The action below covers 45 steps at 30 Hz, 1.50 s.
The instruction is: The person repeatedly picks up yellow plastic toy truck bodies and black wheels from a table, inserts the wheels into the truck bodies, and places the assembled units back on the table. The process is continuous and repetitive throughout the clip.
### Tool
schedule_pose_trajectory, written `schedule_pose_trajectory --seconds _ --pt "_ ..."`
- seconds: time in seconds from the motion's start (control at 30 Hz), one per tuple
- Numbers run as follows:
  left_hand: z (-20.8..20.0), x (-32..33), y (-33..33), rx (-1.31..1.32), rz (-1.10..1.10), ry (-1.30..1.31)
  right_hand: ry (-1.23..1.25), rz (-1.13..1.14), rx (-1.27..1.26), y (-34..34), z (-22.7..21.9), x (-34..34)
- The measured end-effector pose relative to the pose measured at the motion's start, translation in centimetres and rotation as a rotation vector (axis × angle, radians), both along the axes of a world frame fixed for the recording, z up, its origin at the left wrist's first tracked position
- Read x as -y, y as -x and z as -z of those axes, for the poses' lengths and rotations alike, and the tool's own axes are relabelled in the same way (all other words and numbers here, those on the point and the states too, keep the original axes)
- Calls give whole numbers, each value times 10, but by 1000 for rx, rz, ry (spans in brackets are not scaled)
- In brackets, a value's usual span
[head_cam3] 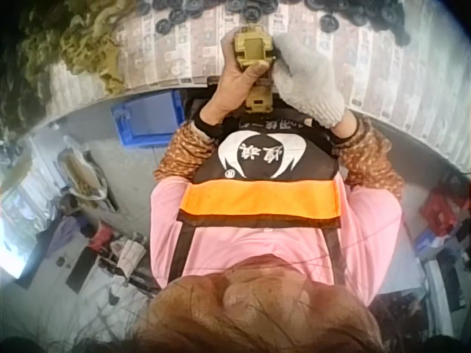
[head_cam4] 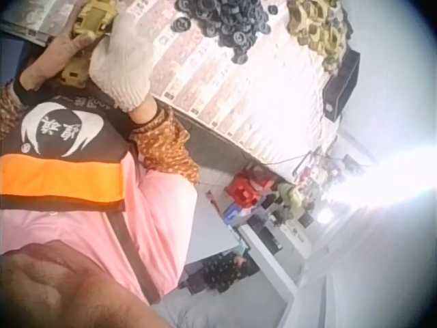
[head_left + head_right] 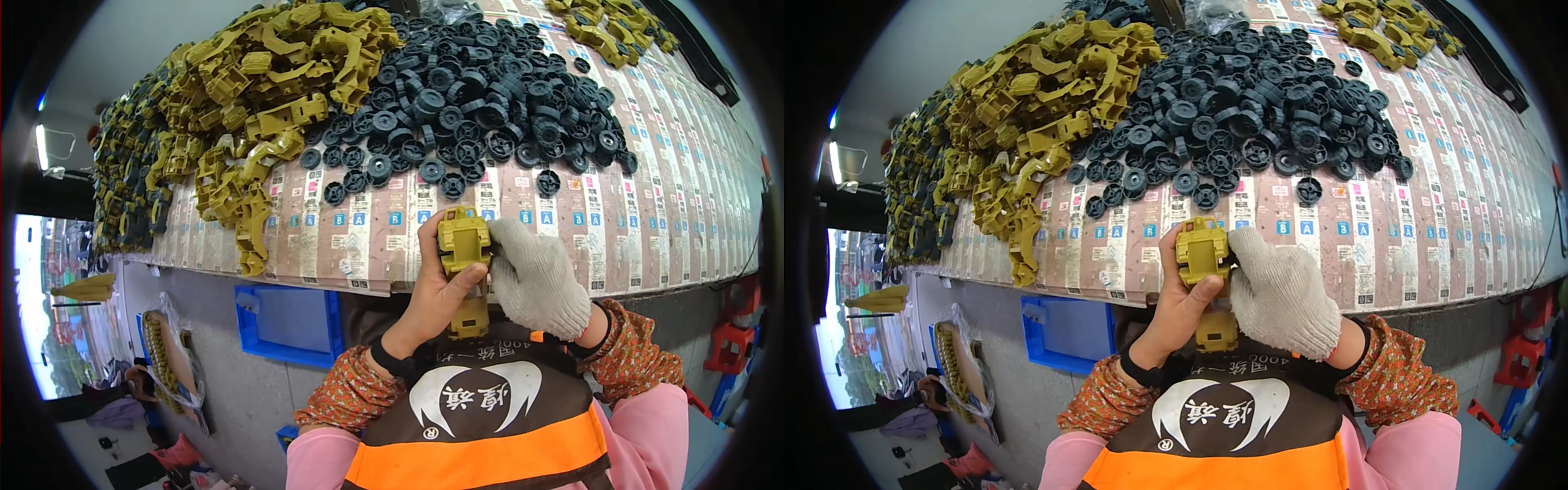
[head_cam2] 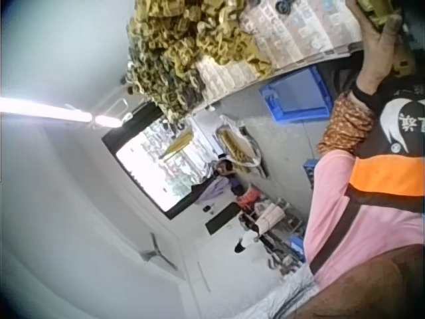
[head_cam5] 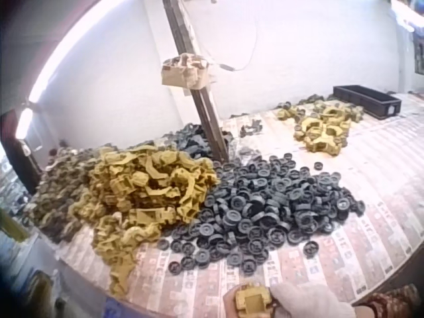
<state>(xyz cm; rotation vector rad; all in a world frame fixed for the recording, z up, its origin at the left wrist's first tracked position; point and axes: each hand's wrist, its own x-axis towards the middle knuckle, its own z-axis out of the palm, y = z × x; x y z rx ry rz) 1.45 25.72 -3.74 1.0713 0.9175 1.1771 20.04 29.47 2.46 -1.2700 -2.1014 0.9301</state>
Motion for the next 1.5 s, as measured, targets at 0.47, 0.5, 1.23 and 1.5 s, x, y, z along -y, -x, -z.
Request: schedule_pose_trajectory --seconds 0.47,0.5,1.23,1.5 --pt "-14 -16 3 187 -103 346 -350 271 541 -75 29 -80" --pt "-16 -17 3 218 -117 348 -318 271 555 -74 29 -80" --pt "-16 -21 -1 354 -333 203 106 86 -207 -7 0 33" --pt "-18 -20 -6 192 -453 34 261 160 -356 -6 12 39"
